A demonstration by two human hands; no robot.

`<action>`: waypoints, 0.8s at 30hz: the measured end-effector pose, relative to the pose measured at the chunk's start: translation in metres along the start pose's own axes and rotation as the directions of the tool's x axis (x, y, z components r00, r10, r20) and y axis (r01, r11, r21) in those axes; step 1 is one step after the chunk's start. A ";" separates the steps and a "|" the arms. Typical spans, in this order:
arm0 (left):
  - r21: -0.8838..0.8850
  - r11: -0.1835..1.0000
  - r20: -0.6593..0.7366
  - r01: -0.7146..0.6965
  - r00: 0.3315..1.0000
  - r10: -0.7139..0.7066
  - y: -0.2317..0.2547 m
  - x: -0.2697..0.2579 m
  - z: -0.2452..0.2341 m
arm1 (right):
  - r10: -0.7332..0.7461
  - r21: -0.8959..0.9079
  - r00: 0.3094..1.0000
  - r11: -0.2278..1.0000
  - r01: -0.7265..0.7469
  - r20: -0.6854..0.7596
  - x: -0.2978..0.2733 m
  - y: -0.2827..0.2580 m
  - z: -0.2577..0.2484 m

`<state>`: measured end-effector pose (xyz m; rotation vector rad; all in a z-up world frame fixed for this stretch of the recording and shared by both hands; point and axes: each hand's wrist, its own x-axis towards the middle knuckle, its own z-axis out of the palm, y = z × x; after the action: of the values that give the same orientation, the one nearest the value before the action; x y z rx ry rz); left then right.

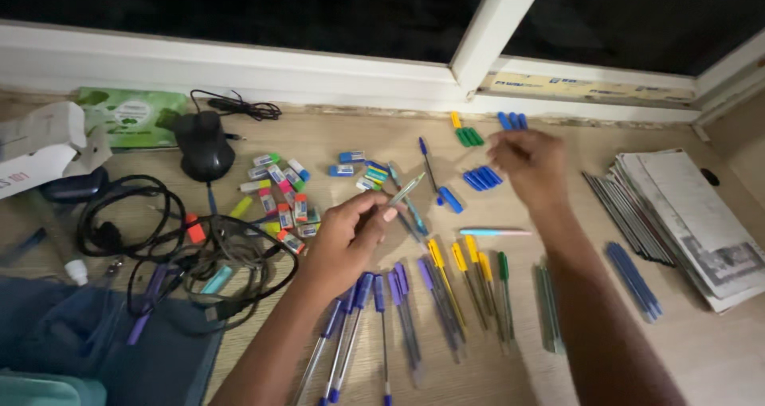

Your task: The person assembles ballpoint pens by hand on a floor surface. They pick up pen barrels and matching colored caps, then screw the caps onto the barrels one by one. The person works through a large collection of pens, organizing them into neat rows by color as they are completed.

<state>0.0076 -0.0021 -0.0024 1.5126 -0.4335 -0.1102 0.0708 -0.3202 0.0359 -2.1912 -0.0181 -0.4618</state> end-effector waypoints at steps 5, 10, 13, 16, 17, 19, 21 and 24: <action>0.065 0.996 0.022 -0.057 0.998 0.055 0.005 -0.001 -0.002 | -0.083 -0.471 0.993 0.875 0.114 0.085 0.075 0.069 0.003; 0.078 0.995 -0.003 -0.062 0.998 0.063 0.003 -0.001 -0.006 | 0.077 -0.640 0.986 0.767 0.036 0.148 0.098 0.084 0.010; 0.072 0.992 0.004 -0.102 0.995 0.102 0.001 0.000 -0.006 | 0.146 -0.745 0.979 0.667 0.011 0.145 0.097 0.077 0.004; 0.095 0.985 0.014 -0.144 0.990 0.143 0.002 -0.001 -0.006 | 0.113 -0.794 0.986 0.607 0.029 0.122 0.085 0.048 0.002; 0.101 0.985 0.014 -0.143 0.990 0.142 0.003 -0.001 -0.006 | 0.042 -0.771 0.994 0.635 0.052 0.101 0.071 0.035 0.000; 0.113 0.984 0.018 -0.135 0.991 0.134 0.005 -0.001 -0.007 | 0.006 -0.644 0.999 0.764 -0.027 -0.034 0.038 0.004 -0.001; 0.129 0.985 0.026 -0.118 0.993 0.116 0.008 -0.001 -0.008 | 0.084 -0.100 0.994 0.991 -0.092 -0.075 -0.015 -0.028 0.005; 0.127 0.992 0.059 -0.026 0.998 0.018 0.010 -0.001 -0.009 | 0.253 0.330 0.966 0.917 -0.222 -0.052 -0.088 -0.067 0.027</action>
<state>0.0073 0.0074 0.0075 1.6328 -0.5114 -0.1110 -0.0146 -0.2449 0.0430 -1.8192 0.2095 -0.3924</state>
